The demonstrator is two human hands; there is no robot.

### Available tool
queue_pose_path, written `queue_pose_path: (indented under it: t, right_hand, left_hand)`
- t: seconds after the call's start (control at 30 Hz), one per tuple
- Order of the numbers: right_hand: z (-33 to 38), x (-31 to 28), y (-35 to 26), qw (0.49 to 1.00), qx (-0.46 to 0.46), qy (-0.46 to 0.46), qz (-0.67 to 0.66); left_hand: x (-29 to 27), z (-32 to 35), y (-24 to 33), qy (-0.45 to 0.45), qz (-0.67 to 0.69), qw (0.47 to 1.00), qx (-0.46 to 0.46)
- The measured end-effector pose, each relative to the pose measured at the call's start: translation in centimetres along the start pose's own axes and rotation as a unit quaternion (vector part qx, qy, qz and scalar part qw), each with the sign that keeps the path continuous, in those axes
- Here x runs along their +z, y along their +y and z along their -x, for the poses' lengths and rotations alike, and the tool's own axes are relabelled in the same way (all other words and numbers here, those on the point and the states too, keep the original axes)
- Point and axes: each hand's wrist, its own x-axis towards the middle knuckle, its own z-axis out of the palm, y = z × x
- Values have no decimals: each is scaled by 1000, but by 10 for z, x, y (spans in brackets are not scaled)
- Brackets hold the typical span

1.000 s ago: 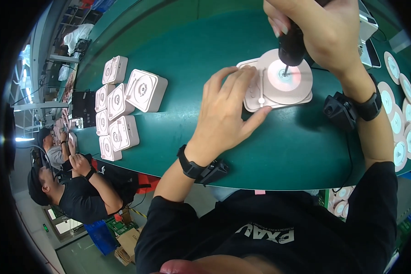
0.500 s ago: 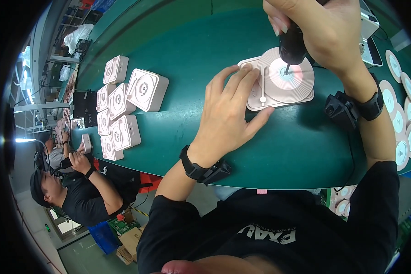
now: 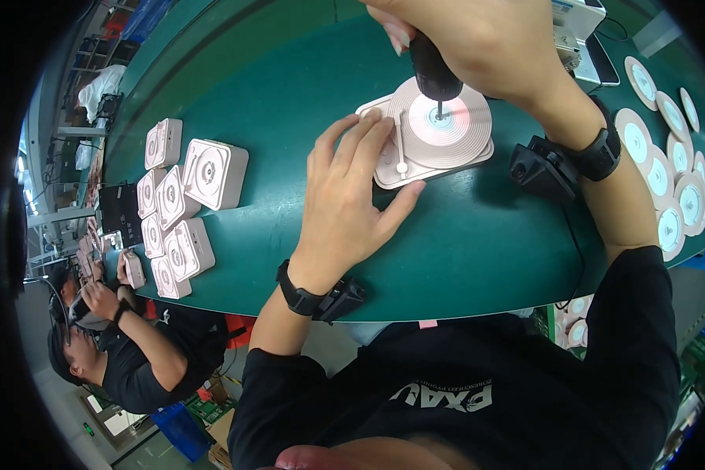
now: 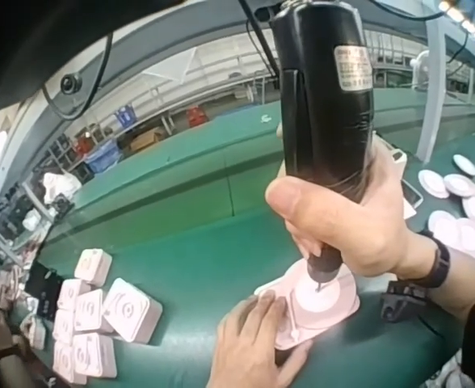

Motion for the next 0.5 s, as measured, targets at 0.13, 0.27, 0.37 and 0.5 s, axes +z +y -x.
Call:
queue_pose_path:
  t: [0.13, 0.27, 0.37, 0.5]
  right_hand:
    - [0, -3, -1, 1000, 2, -14, 7]
    - [1, 1, -1, 1000, -14, -24, 10]
    - [3, 7, 0, 1000, -20, -3, 4]
    - [3, 8, -2, 1000, -23, 5, 9]
  left_hand:
    - [-1, 1, -1, -7, 9, 1000, 1]
    - [-6, 2, 4, -22, -10, 1000, 1]
    - [-9, 1, 5, -25, -35, 999, 4]
    - [-8, 2, 8, -23, -27, 999, 7]
